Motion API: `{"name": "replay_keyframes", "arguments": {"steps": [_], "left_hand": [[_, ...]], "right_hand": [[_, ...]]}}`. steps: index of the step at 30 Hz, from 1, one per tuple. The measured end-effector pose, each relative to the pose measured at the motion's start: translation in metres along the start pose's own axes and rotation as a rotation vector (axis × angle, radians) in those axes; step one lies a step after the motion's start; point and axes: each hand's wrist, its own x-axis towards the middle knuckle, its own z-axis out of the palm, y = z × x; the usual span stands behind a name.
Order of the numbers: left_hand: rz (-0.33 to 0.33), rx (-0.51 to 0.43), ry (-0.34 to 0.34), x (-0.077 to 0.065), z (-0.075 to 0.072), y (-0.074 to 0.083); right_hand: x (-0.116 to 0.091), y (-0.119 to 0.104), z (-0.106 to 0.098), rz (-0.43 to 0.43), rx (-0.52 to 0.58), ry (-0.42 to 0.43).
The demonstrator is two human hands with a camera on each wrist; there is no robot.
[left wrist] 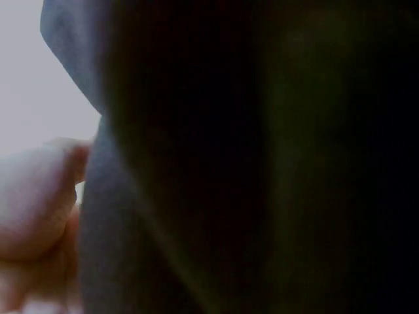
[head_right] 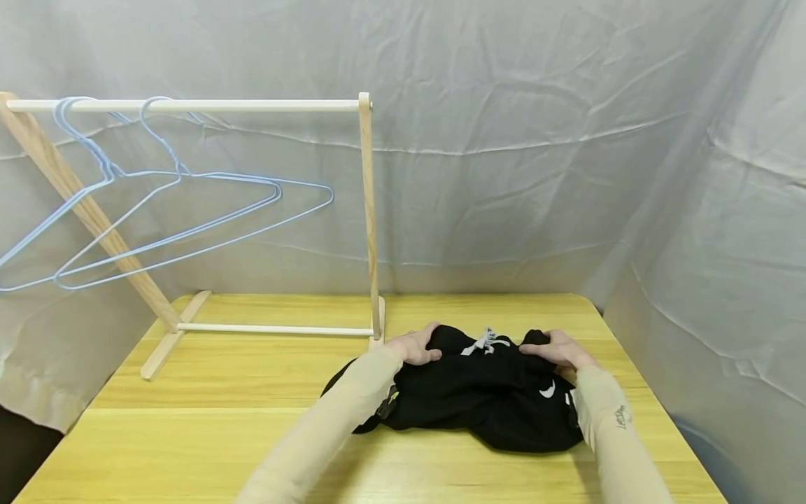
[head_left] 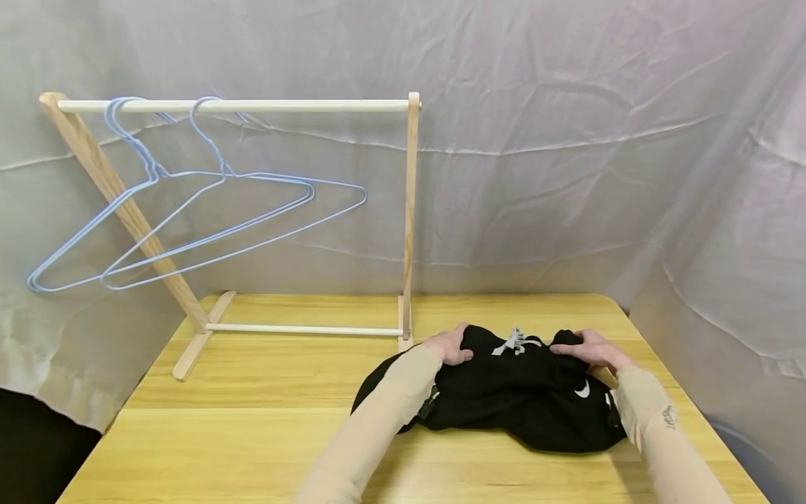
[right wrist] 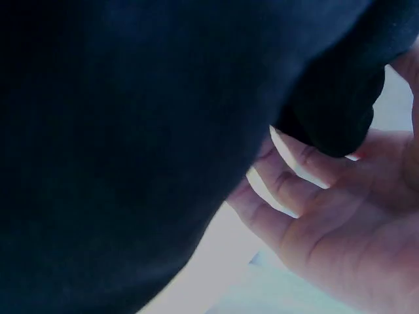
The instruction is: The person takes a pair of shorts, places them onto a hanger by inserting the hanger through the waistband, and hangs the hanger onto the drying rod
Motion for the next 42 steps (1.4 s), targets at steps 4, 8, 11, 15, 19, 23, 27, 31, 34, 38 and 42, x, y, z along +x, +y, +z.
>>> {"name": "replay_keyframes", "arguments": {"steps": [4, 8, 11, 15, 19, 23, 27, 31, 34, 38, 42], "left_hand": [[0.005, 0.042, -0.001, -0.001, 0.001, -0.003], [0.014, 0.027, 0.015, -0.004, -0.001, -0.009], [0.008, 0.036, 0.041, -0.01, -0.006, -0.013], [0.004, 0.22, 0.146, -0.02, -0.014, -0.014], [0.028, 0.395, 0.32, -0.034, -0.024, -0.013], [0.083, 0.402, 0.429, -0.048, -0.038, -0.017], [0.177, 0.264, 0.474, -0.061, -0.054, -0.027], [0.235, 0.11, 0.531, -0.076, -0.074, -0.036], [0.236, 0.082, 0.601, -0.089, -0.094, -0.041], [0.266, 0.081, 0.73, -0.114, -0.127, -0.047], [0.367, 0.114, 0.732, -0.14, -0.158, -0.052]], "right_hand": [[-0.002, -0.007, -0.002, -0.054, -0.018, 0.089], [-0.007, -0.018, -0.009, -0.099, -0.021, 0.137], [-0.013, -0.029, -0.017, -0.137, -0.038, 0.157], [-0.023, -0.044, -0.03, -0.188, -0.077, 0.213], [-0.033, -0.058, -0.043, -0.227, -0.068, 0.241], [-0.043, -0.074, -0.051, -0.29, -0.038, 0.249], [-0.055, -0.09, -0.056, -0.37, -0.021, 0.293], [-0.066, -0.109, -0.058, -0.508, 0.003, 0.367], [-0.073, -0.126, -0.058, -0.691, -0.002, 0.436], [-0.088, -0.151, -0.062, -0.958, -0.016, 0.517], [-0.097, -0.173, -0.072, -1.16, -0.074, 0.537]]}}
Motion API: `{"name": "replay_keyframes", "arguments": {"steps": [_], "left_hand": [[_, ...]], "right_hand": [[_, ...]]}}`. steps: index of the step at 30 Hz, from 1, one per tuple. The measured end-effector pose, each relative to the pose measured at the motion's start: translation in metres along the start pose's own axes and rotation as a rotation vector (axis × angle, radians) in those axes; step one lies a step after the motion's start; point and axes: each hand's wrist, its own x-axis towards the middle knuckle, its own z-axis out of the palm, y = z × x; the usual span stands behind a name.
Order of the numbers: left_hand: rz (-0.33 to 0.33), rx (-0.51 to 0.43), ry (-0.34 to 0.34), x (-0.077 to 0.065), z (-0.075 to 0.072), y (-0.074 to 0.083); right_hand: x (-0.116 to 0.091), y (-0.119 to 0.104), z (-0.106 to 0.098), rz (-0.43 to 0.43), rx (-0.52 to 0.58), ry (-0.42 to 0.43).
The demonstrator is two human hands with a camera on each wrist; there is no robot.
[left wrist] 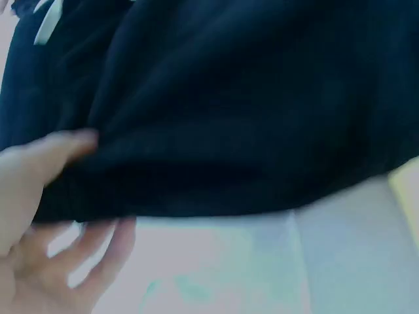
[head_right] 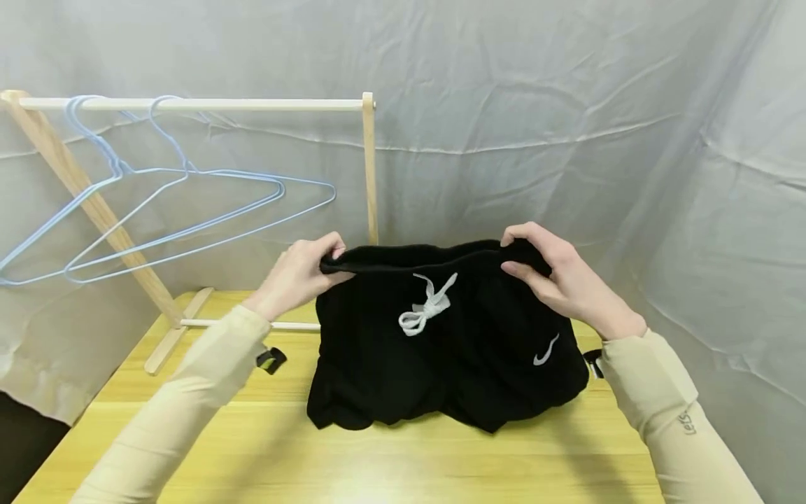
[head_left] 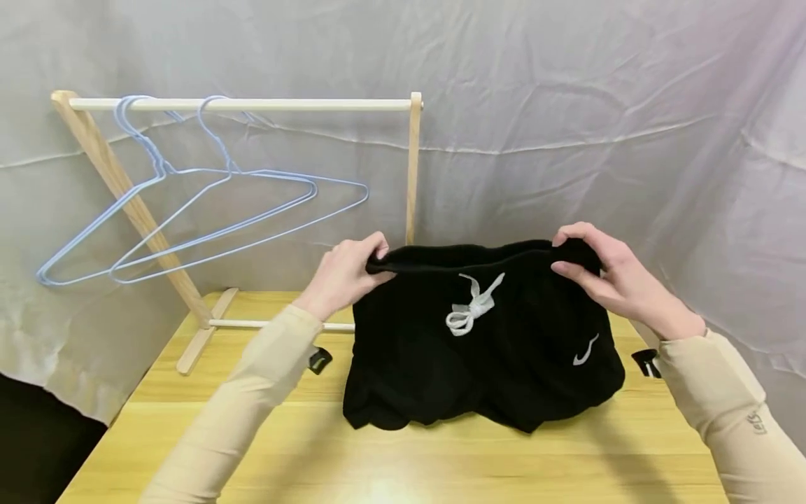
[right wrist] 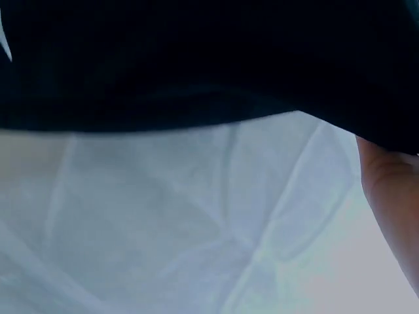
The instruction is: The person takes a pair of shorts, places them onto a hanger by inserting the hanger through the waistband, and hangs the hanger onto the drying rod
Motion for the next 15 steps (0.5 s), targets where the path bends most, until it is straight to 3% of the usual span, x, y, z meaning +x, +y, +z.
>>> {"name": "replay_keyframes", "arguments": {"steps": [3, 7, 9, 15], "left_hand": [[0.061, -0.043, -0.116, -0.003, -0.021, -0.005], [0.08, -0.11, -0.228, -0.01, -0.034, -0.013], [0.11, -0.117, -0.237, -0.012, -0.036, -0.017], [0.303, -0.057, -0.172, -0.017, -0.039, -0.026]], "right_hand": [[0.01, -0.001, -0.004, -0.096, -0.024, -0.06], [0.013, -0.001, -0.007, -0.081, -0.088, -0.151], [0.012, 0.0, -0.008, -0.029, -0.113, -0.181], [0.01, 0.004, -0.011, 0.048, -0.169, -0.261]]}}
